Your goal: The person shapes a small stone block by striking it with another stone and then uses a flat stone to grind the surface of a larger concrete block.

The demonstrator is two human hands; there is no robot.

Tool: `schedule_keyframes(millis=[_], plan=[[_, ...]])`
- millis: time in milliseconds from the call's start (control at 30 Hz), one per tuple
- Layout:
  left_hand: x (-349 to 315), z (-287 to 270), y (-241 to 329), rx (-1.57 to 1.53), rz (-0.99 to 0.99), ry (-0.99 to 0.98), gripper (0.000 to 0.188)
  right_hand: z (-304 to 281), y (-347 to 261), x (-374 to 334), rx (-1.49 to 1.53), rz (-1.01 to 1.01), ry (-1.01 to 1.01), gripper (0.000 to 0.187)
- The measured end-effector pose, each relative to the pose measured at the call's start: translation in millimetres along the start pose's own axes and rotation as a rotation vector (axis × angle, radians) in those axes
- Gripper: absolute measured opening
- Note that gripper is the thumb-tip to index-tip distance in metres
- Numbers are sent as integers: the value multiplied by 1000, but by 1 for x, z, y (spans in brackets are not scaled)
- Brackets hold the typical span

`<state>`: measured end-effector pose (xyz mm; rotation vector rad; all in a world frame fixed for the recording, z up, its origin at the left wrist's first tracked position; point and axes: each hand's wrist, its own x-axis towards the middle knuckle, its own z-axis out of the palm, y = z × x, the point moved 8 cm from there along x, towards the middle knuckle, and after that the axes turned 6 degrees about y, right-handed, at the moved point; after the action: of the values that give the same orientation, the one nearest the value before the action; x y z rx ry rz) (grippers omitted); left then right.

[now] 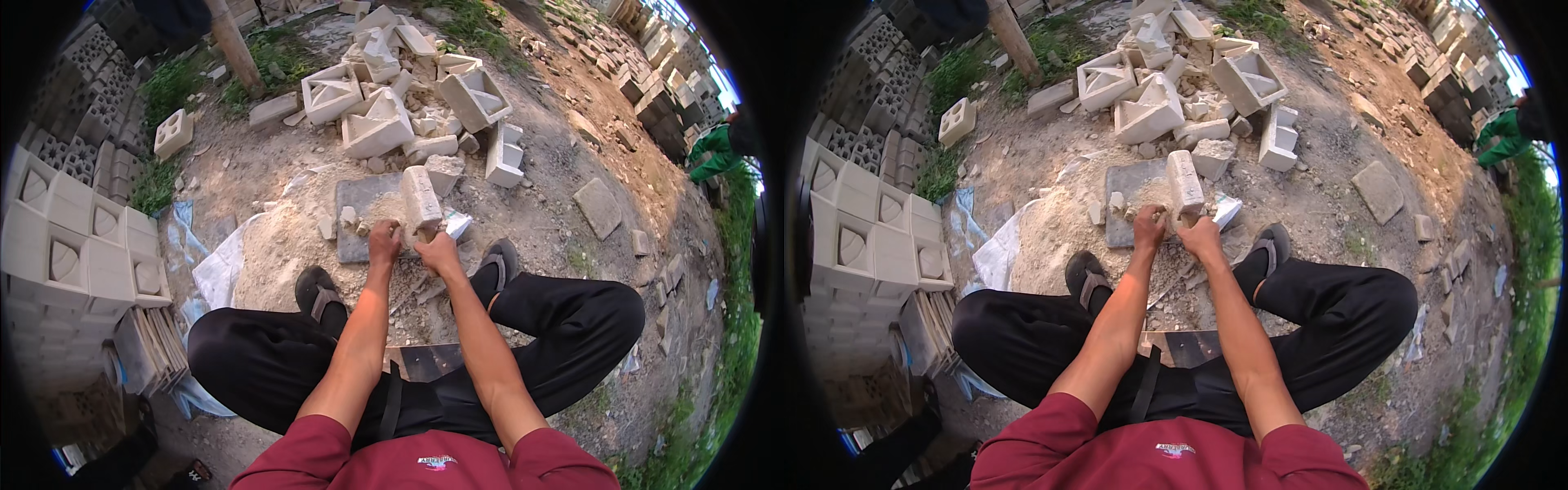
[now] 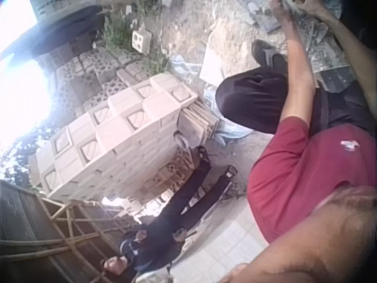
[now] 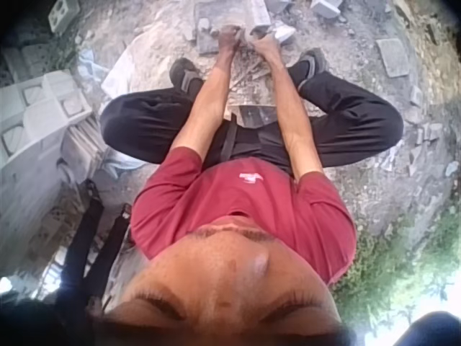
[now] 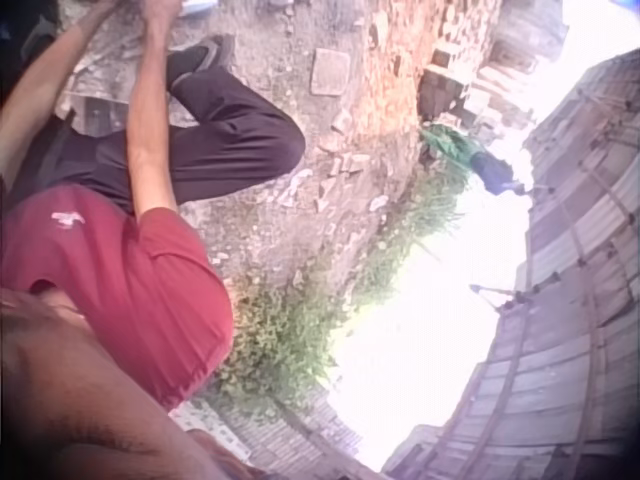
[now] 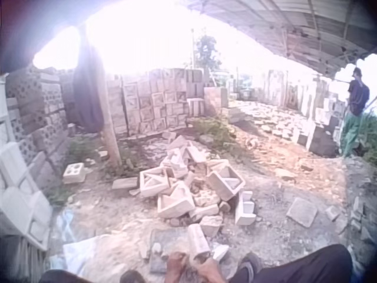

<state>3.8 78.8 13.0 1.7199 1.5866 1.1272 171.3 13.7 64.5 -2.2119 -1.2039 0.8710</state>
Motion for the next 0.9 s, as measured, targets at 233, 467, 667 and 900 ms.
schedule_keyframes(millis=[233,467,667,900], plan=[[8,-7,1,77,7,-59,23,2,-4,0,46,2,14,55],[10,3,5,204,-51,-78,34,-3,11,1,43,73,21,55],[14,-3,1,163,-91,75,34,1,7,2,51,56,29,52],[9,1,-27,-130,-319,106,22,4,-7,-5,67,-46,75,53]])
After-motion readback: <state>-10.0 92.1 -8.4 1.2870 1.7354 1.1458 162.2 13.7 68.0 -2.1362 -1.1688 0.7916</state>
